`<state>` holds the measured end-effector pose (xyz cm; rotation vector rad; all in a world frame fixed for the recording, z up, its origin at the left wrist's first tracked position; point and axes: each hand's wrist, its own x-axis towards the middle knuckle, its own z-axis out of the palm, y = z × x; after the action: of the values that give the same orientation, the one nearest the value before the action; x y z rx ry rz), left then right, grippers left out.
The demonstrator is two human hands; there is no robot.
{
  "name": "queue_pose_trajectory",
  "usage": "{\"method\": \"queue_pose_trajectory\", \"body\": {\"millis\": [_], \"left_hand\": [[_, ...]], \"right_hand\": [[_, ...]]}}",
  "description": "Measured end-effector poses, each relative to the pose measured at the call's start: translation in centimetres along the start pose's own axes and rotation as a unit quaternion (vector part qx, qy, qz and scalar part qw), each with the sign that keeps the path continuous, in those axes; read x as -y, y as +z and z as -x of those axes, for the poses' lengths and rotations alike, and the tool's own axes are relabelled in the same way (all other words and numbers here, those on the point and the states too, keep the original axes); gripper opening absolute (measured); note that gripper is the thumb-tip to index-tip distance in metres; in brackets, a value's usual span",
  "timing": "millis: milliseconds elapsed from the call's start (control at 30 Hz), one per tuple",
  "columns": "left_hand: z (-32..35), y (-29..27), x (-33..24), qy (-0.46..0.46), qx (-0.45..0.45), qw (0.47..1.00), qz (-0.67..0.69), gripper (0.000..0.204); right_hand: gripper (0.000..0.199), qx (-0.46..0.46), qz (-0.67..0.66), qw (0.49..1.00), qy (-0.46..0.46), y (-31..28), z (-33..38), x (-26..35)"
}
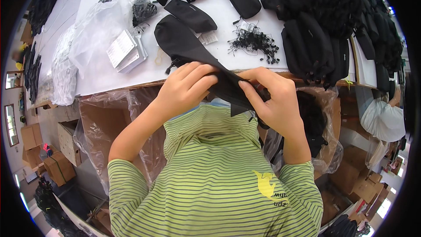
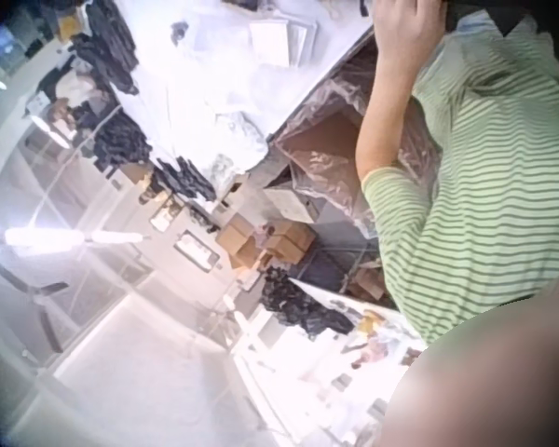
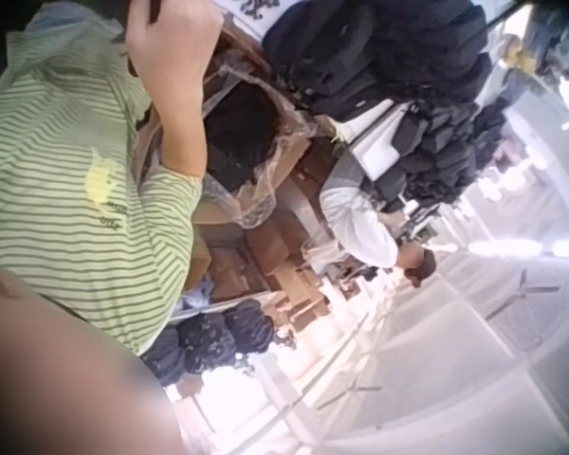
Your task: Packing eye-glasses cases with tags and internal supports in a manufacturing facility.
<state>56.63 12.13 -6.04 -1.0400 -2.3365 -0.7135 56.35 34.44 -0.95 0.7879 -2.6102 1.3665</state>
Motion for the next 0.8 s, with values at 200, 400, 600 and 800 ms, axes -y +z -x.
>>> {"method": "queue_pose_trajectory", "body": {"millis": [200, 400, 600, 800], "left_hand": [[0.7, -0.5, 0.0, 0.030, -0.018, 0.999, -0.002, 0.030], [1.4, -0.6, 0.0, 0.077, -0.051, 0.996, -0.019, 0.031], [1.4, -0.8, -0.6, 0.068, -0.063, 0.995, -0.020, 0.029], [1.5, -0.9, -1.0, 0.047, -0.043, 0.998, 0.000, 0.028]], "right_hand": [[0.011, 0.042, -0.003, 0.999, 0.001, -0.1, 0.4, 0.6], [0.011, 0.062, -0.022, 0.998, -0.004, 0.0, 0.7, 0.9], [0.011, 0.056, -0.026, 0.998, -0.024, 0.1, 1.0, 1.1], [0.012, 0.062, -0.021, 0.997, -0.029, 0.2, 0.9, 1.3]]}}
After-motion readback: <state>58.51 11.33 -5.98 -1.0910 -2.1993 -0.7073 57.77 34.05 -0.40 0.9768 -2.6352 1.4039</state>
